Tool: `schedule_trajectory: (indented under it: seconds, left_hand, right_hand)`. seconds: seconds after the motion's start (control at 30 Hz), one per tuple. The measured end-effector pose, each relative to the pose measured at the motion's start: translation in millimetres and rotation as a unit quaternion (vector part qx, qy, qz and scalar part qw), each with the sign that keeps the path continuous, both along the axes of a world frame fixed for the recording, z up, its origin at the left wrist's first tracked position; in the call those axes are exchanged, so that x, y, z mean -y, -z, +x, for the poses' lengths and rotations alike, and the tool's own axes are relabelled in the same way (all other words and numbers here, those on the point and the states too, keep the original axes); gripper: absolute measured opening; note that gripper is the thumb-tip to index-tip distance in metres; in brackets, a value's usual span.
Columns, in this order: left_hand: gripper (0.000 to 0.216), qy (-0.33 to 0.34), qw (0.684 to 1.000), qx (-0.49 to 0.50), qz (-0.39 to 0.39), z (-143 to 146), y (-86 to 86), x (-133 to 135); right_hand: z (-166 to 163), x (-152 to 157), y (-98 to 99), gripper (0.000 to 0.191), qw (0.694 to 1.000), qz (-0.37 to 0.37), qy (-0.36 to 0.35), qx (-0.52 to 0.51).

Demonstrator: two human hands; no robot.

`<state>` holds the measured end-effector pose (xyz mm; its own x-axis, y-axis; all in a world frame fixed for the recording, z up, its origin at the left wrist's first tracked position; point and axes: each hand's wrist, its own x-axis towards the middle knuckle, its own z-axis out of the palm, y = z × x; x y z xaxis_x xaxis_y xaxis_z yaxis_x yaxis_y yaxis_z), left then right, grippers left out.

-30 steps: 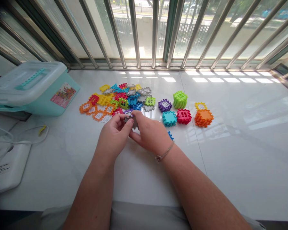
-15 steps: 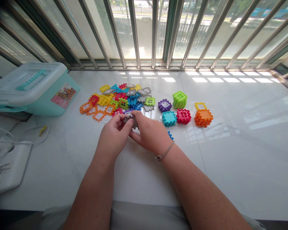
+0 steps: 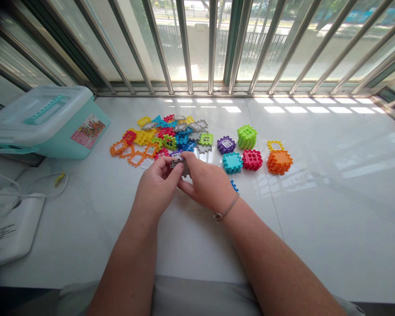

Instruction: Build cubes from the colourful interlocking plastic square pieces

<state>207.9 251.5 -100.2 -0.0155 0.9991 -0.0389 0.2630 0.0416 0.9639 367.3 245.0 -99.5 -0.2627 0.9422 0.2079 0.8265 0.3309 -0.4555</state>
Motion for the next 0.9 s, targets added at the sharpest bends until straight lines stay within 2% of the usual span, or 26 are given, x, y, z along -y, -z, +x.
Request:
schedule_trajectory:
  seconds: [0.9]
  left_hand:
    - [0.017, 0.016, 1.0, -0.017, -0.008, 0.2, -1.6, 0.8]
  right_hand:
    - [-1.4, 0.8, -2.5, 0.05, 1.0, -0.01, -0.007, 0.008]
